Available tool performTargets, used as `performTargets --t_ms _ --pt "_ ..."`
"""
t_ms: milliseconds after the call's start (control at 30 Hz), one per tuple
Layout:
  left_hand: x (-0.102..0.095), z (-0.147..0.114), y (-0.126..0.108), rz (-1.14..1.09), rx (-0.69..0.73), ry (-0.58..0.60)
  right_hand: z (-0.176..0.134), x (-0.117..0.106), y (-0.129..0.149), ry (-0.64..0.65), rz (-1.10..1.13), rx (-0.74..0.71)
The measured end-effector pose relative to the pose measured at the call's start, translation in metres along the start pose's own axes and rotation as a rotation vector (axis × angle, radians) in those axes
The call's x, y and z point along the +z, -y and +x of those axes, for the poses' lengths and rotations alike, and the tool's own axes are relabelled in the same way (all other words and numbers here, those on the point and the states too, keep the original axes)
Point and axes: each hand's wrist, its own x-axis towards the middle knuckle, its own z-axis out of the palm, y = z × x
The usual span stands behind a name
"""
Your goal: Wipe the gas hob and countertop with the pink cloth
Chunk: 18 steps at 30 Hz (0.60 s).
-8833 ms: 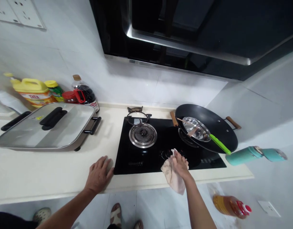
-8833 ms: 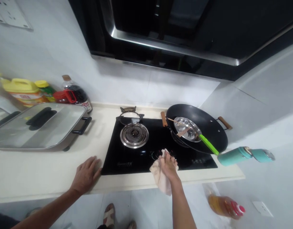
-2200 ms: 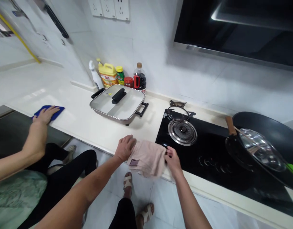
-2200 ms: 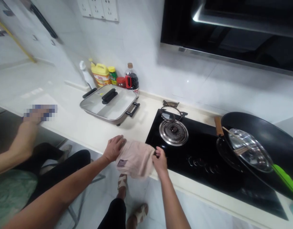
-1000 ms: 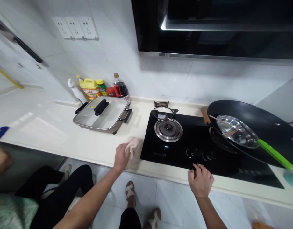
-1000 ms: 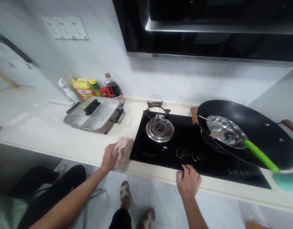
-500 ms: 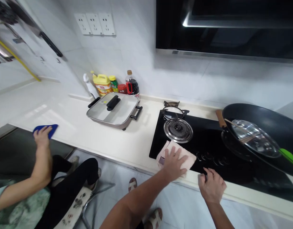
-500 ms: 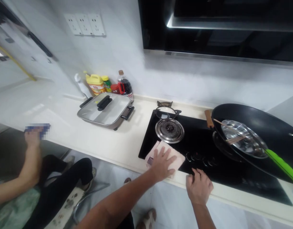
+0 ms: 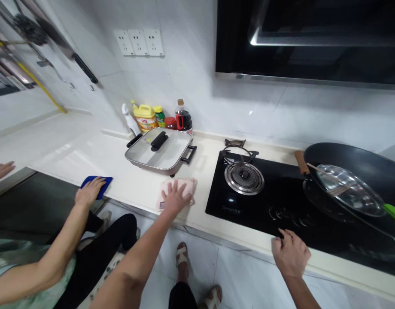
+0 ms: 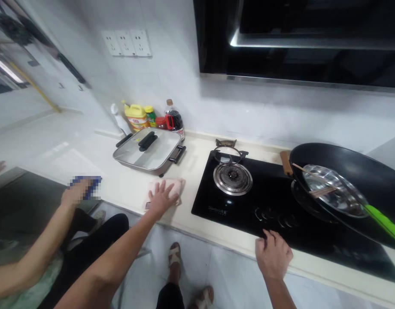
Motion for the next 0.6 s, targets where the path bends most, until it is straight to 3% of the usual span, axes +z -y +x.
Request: performTargets --t_ms 133,267,367,467,600 --pt "0.011 -0.041 0.039 0.044 -0.023 -0.156 0.0 0.0 0.0 -0.022 -0.01 -0.002" --pt "0.043 -0.094 0.034 0.02 0.128 -0.285 0.0 0.001 0.002 -0.049 -0.014 -0.004" --pt "0.074 -0.127 -0.002 -0.039 0.336 -0.338 0.0 0.001 0.002 -0.058 -0.03 -0.013" --pt "0.102 -0.153 -0.052 -0.074 0.566 -0.335 0.0 0.001 0.003 -0.058 -0.034 -0.017" --pt "0.127 -0.178 -0.12 -0.074 0.754 -0.303 0.0 -0.001 0.001 -0.021 -0.019 0.017"
